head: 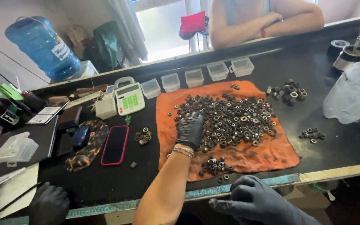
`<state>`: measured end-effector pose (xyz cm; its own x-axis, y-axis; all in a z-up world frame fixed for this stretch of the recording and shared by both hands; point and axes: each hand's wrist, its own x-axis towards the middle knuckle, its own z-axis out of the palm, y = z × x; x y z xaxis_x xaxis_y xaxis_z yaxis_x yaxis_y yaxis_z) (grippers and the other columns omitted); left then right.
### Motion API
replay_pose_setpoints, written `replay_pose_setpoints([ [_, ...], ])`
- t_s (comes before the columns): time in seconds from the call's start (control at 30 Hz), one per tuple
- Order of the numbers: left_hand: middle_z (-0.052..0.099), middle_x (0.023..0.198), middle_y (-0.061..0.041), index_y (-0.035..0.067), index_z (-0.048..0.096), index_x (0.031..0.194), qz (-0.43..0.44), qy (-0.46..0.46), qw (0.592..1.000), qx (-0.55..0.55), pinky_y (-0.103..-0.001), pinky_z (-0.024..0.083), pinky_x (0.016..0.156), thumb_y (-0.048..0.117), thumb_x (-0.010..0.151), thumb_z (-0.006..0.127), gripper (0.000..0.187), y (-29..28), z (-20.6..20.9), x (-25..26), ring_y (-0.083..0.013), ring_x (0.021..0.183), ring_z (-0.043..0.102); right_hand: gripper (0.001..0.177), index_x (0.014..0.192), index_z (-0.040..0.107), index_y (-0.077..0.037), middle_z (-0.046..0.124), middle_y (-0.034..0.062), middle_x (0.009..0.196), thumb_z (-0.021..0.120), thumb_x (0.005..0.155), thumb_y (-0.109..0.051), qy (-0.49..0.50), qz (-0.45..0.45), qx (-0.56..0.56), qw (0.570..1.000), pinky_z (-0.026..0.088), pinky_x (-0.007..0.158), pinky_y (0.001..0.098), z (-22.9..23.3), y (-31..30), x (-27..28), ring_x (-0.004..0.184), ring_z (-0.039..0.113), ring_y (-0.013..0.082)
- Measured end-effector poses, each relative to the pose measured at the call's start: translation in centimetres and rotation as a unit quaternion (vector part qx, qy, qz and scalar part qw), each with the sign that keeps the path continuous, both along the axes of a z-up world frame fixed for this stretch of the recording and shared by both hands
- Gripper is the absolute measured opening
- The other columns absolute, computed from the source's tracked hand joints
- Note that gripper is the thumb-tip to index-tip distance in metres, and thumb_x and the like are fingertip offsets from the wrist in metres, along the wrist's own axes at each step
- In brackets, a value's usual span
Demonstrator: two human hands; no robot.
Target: The person sorts small metal parts on an orange cloth, picking them up and placing them into separate piles. The person occasionally pauses to look at a phone held by another person. The workspace includes a calculator, plastic containers, and a water dispenser.
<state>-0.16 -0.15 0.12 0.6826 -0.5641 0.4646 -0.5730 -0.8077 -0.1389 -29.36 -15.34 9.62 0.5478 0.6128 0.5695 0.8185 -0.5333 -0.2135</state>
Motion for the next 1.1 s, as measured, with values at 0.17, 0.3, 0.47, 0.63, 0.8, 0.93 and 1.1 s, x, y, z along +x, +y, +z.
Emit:
replay_pose_setpoints([
  [0.17, 0.065, 0.081, -0.010, 0.013, 0.062, 0.090, -0.017, -0.055, 0.998, -0.031, -0.045, 0.053, 0.053, 0.001, 0.079, 0.066, 0.016, -0.1, 0.6, 0.0, -0.0323, 0.073, 0.065, 0.025, 0.124, 0.069, -0.024, 0.063, -0.0025, 0.091, 0.068, 0.099, -0.025, -0.025, -0.005, 0.006, 1.000, 0.049, 0.071, 0.0377, -2.4, -1.1, 1.1, 0.089, 0.060, 0.0231],
  [0.3, 0.059, 0.071, 0.001, 0.022, 0.057, 0.092, -0.032, -0.108, 0.990, -0.088, -0.040, 0.045, 0.046, 0.011, 0.090, 0.061, 0.012, -0.4, 0.5, -0.2, -0.0231, 0.058, 0.059, 0.040, 0.134, 0.068, -0.020, 0.056, -0.0033, 0.085, 0.050, 0.099, -0.015, 0.027, -0.020, 0.073, 0.997, 0.051, 0.070, 0.0348, 2.3, 0.1, 0.1, 0.077, 0.058, 0.0209],
  [0.47, 0.071, 0.088, -0.003, 0.019, 0.064, 0.107, -0.203, 0.133, 0.925, -0.292, -0.041, 0.055, 0.062, 0.017, 0.096, 0.063, 0.012, -0.2, 5.4, -3.9, -0.0249, 0.076, 0.069, 0.050, 0.144, 0.058, -0.019, 0.062, 0.0008, 0.086, 0.062, 0.095, -0.016, 0.061, -0.085, 0.064, 0.992, 0.049, 0.069, 0.0353, 2.1, -0.6, 0.6, 0.078, 0.060, 0.0217],
  [0.63, 0.075, 0.113, -0.001, 0.014, 0.072, 0.122, -0.344, 0.388, 0.734, -0.439, -0.026, 0.061, 0.089, 0.009, 0.096, 0.073, 0.026, -0.9, 7.9, -7.1, -0.0092, 0.098, 0.069, 0.062, 0.146, 0.056, -0.027, 0.071, -0.0011, 0.097, 0.075, 0.087, -0.031, 0.069, -0.219, 0.066, 0.971, 0.049, 0.077, 0.0370, -0.4, -3.1, 4.6, 0.089, 0.063, 0.0205],
  [0.8, 0.074, 0.097, -0.009, 0.009, 0.063, 0.139, -0.362, 0.618, 0.517, -0.469, -0.023, 0.059, 0.067, -0.001, 0.086, 0.080, 0.057, -1.2, 8.5, -9.2, -0.0123, 0.082, 0.071, 0.030, 0.109, 0.074, -0.015, 0.070, 0.0101, 0.104, 0.081, 0.080, -0.021, -0.081, -0.263, 0.120, 0.954, 0.054, 0.076, 0.0456, -3.6, -5.6, 9.4, 0.096, 0.067, 0.0350],
  [0.93, 0.074, 0.099, -0.010, 0.008, 0.062, 0.140, -0.359, 0.616, 0.543, -0.444, -0.023, 0.060, 0.069, 0.001, 0.089, 0.079, 0.055, -0.9, 9.0, -9.1, -0.0124, 0.085, 0.070, 0.026, 0.104, 0.076, -0.014, 0.073, 0.0090, 0.103, 0.082, 0.080, -0.021, -0.086, -0.249, 0.158, 0.952, 0.056, 0.077, 0.0421, -5.3, -5.7, 10.4, 0.096, 0.069, 0.0339],
  [1.1, 0.076, 0.105, -0.017, 0.005, 0.066, 0.136, -0.393, 0.623, 0.510, -0.443, -0.031, 0.062, 0.082, -0.004, 0.089, 0.078, 0.049, -2.0, 6.8, -8.6, -0.0203, 0.094, 0.075, 0.021, 0.098, 0.078, -0.017, 0.074, 0.0074, 0.100, 0.085, 0.079, -0.021, -0.136, -0.265, 0.161, 0.941, 0.054, 0.074, 0.0413, -4.9, -4.8, 9.6, 0.091, 0.069, 0.0332],
])
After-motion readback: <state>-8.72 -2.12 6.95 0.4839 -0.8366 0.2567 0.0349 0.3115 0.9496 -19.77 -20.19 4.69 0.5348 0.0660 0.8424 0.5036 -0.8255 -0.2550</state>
